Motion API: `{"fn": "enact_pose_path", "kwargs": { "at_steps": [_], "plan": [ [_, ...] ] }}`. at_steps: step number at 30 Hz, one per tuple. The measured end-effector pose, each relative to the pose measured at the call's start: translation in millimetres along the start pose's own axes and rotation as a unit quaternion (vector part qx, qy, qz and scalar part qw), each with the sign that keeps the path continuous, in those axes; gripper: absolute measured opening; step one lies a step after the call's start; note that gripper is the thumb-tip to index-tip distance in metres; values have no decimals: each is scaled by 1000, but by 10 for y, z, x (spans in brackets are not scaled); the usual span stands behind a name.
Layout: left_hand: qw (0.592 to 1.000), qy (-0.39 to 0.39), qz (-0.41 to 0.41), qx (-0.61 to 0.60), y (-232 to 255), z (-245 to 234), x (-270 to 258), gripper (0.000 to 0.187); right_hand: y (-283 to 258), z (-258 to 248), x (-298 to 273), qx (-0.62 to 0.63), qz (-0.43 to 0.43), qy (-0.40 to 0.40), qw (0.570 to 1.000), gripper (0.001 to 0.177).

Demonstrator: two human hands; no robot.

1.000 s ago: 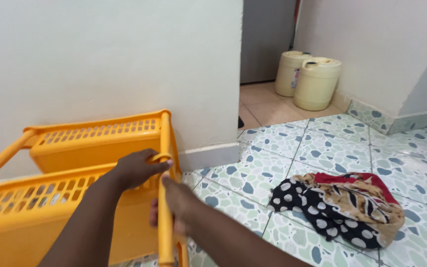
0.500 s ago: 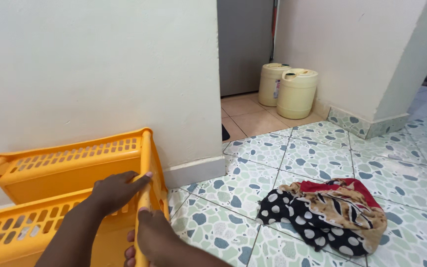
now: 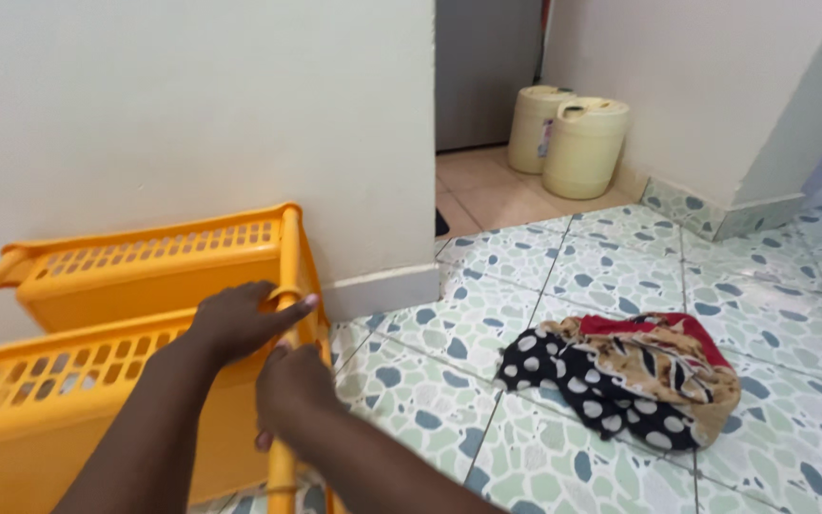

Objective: The person assembles a yellow plastic basket by hand. They attach the side panels to the base, then insert the handle bars into the side slots, and finally place the top tray onto the frame.

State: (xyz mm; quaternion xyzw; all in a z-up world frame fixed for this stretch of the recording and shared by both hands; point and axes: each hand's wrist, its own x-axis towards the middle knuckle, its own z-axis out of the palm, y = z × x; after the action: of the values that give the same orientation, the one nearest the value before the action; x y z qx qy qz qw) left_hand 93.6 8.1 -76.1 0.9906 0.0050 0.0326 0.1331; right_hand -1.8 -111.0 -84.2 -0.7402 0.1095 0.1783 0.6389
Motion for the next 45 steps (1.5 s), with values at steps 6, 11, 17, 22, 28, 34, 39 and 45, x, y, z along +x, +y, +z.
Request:
{"fn": "enact_pose_path", "kwargs": {
  "at_steps": [6,11,17,22,28,34,39,45],
  "plan": [
    [1000,-16,-2,10,124,-96,-149,113,-61,-35,-118,41,22,-7,999,51],
    [1000,-5,-13,11,145,-80,-140,104,-43,-6,-96,20,20,-1,1000,51],
    [999,35,-3,11,105,19,-48,82,-56,-78,97,54,94,-58,992,53],
    [999,45,11,3,56,28,-88,79,-12,-216,191,91,145,-145,974,54],
    [998,27,26,-56,-191,45,15,74,401,-109,-60,207,100,-130,965,49],
    [999,46,23,-13,-251,183,217,63,323,-70,-337,137,17,-37,990,45],
    [997,67,12,26,-207,277,190,62,187,-26,-511,-32,6,19,999,54],
    [996,87,2,21,-115,288,56,60,179,42,-534,-45,-14,70,996,54]
  ]
}}
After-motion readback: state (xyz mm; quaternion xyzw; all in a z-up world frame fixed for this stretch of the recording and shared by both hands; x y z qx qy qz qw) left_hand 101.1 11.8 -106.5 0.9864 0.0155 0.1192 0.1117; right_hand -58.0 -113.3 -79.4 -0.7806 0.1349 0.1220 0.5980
